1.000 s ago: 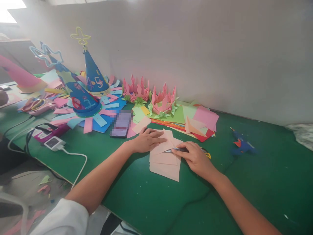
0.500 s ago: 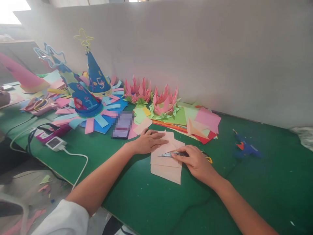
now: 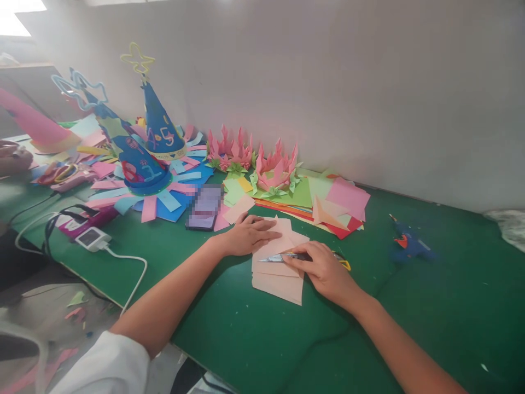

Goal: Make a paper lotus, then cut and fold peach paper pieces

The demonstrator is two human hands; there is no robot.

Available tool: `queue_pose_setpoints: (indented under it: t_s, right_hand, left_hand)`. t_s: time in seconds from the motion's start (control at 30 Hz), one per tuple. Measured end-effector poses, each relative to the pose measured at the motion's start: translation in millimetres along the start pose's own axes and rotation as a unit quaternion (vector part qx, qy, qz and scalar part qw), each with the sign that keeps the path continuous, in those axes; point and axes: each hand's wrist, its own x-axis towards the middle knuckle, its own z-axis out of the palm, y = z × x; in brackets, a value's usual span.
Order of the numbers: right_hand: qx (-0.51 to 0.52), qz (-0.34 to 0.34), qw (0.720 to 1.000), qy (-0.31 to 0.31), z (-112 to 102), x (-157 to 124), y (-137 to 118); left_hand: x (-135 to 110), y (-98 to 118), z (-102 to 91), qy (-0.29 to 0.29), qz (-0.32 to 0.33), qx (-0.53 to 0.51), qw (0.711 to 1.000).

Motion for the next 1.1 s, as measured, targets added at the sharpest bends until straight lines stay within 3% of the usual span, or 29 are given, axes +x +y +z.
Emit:
queue_pose_setpoints:
  t_s: [0.2, 0.3, 0.5, 0.73, 0.93, 1.1]
  right_hand:
    - [0.016, -0.010, 1.000, -0.014, -2, -1, -2]
    - [0.034, -0.012, 0.999, 0.012, -6, -6, 7]
    - [-0.064, 0.134, 0.976, 0.161, -9, -19, 35]
    - [-0.165, 0.177, 0.961, 0.130, 0, -17, 36]
    - [0.019, 0.148, 0.984, 0.099, -1, 1, 8]
    - [0.216, 0.218, 0.951, 0.046, 1, 20, -3]
  left_hand:
    - [-1, -1, 0.6, 0.005, 0.013, -0.005, 1.000]
    - [-1, -3, 2.0, 0.018, 0.013, -0.017, 1.000]
    - [-1, -1, 0.4, 0.047, 0.005, -0.070, 0.996]
    - [3, 4, 3.3, 0.101, 0.009, -0.108, 0.989]
    - [2, 10, 3.2, 0.112, 0.047, -0.133, 0.984]
    - [2, 13, 1.6, 0.116, 0.065, -0.171, 0.976]
